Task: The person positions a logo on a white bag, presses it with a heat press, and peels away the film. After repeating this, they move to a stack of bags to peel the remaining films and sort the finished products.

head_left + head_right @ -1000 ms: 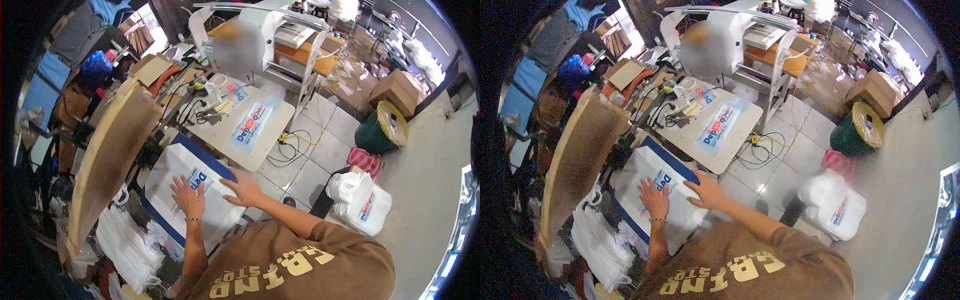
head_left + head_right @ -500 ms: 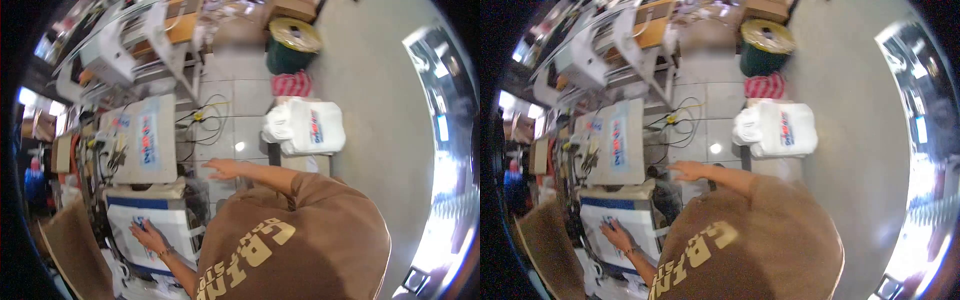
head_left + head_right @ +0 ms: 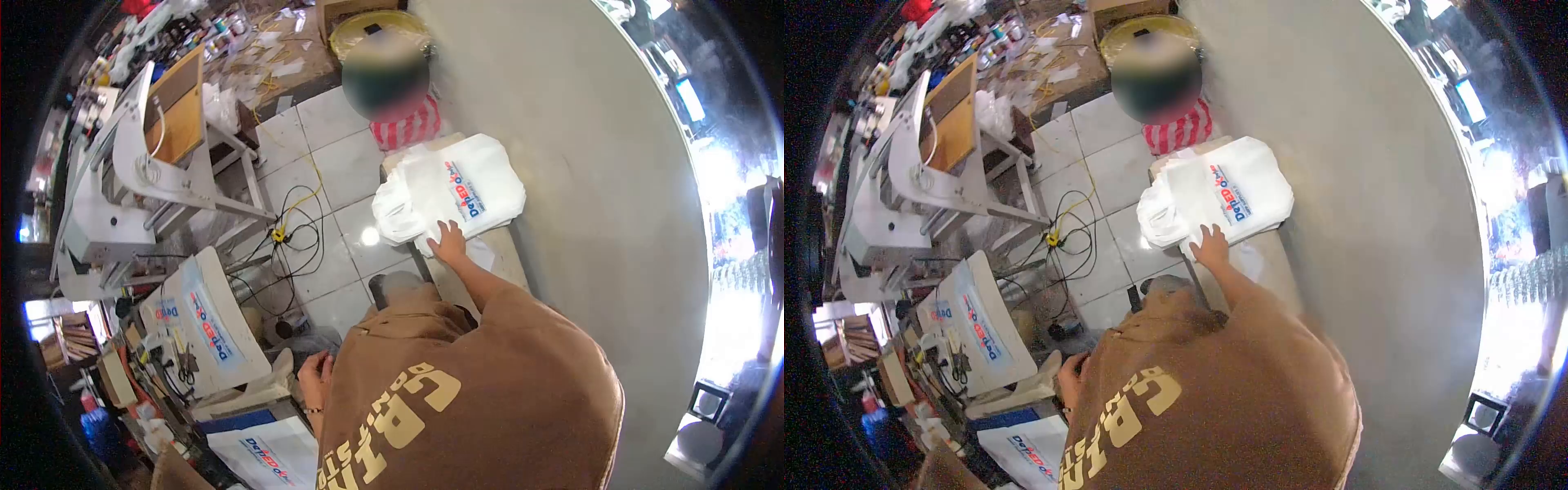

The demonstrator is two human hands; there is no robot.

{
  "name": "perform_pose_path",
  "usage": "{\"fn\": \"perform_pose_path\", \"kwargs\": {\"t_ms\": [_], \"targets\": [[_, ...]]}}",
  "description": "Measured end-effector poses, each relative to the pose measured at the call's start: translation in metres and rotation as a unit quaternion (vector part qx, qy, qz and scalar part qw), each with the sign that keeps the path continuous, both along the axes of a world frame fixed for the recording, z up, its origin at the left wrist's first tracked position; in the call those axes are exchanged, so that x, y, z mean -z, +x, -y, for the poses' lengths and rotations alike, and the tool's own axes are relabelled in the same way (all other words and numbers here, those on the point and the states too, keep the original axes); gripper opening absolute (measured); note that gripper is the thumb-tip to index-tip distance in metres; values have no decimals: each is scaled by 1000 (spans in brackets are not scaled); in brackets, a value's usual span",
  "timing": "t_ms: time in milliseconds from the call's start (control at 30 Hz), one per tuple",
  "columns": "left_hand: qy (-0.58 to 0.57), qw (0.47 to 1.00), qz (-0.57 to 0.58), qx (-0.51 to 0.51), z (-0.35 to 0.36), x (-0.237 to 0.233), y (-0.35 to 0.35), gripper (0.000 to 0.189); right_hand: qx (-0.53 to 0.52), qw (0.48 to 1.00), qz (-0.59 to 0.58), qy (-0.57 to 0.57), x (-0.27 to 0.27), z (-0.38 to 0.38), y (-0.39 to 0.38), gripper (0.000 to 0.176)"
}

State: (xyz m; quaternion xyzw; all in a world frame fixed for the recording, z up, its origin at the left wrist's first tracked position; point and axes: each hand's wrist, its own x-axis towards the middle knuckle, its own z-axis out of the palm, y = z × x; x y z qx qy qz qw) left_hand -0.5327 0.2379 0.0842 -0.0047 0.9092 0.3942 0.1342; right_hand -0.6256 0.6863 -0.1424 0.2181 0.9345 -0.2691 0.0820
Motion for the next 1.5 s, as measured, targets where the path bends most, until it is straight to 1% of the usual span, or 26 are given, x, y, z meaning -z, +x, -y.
{"fn": "perform_pose_path", "kwargs": {"t_ms": [33,67,200,333,400,467,500,533,567,600,633,667,733,767,833,900,1033,1100,1167,1233,1300,1333,1400,1433,1467,1500], "targets": [[-4,1000,1,7,8,12,1,22,23,999,20,16,6,-2,3,77],[-16,1000,25,-3,17,24,0,23,7,996,75,-52,25,-10,5,96],[-11,990,119,-73,36,39,-16,25,-33,989,130,-55,63,-12,1,105],[-39,985,136,-97,58,70,-14,25,-33,977,193,-82,47,-17,-10,105],[34,981,157,-113,62,88,-9,25,-79,967,223,-93,51,-30,-19,104],[22,978,179,-102,63,98,-1,26,-82,961,237,-115,60,-42,-28,98],[8,974,210,-83,65,107,6,26,-118,973,177,-87,100,-51,-24,92],[-24,981,175,-77,85,147,35,26,-107,976,160,-97,87,-56,-26,86],[-57,986,141,-72,96,183,50,25,-163,979,81,-96,83,-63,-25,82],[-89,977,179,-74,81,169,44,25,-151,983,72,-73,81,-68,-26,76],[-120,966,217,-76,66,153,44,25,-82,991,79,-67,54,-66,-29,67],[-114,969,202,-91,54,152,41,25,-81,995,36,-49,42,-67,-31,60],[-49,961,139,-233,40,153,41,25,-85,996,-36,-10,41,-73,-32,48],[-43,961,127,-243,36,153,33,25,-89,994,-66,12,47,-74,-33,42],[-26,972,101,-212,32,156,18,27,-25,996,-77,-47,44,-66,-31,34],[-35,968,97,-230,30,177,4,28,1,998,-19,-57,53,-52,-38,29],[-65,970,73,-222,17,178,-42,32,-91,990,10,-104,51,-17,-66,26],[-48,971,107,-210,17,178,-67,34,-225,972,-37,-50,80,-6,-83,31],[-31,970,143,-196,17,185,-95,36,-307,948,49,-63,57,13,-110,30],[-78,959,213,-172,22,194,-116,39,-263,927,110,-243,27,20,-128,26],[-39,953,252,-163,38,249,-132,39,-217,921,198,-255,-5,33,-151,22],[-64,960,246,-116,46,279,-142,40,-157,915,195,-315,-5,32,-154,22],[-92,949,298,-50,53,328,-176,43,-215,921,201,-258,31,14,-168,18],[-96,930,355,-31,49,320,-203,46,-266,922,191,-207,49,3,-171,18],[-102,907,409,-8,49,322,-225,49,-256,925,190,-206,53,-4,-165,18],[-114,895,430,24,58,328,-246,50,-155,920,235,-272,52,-11,-166,17]]}}
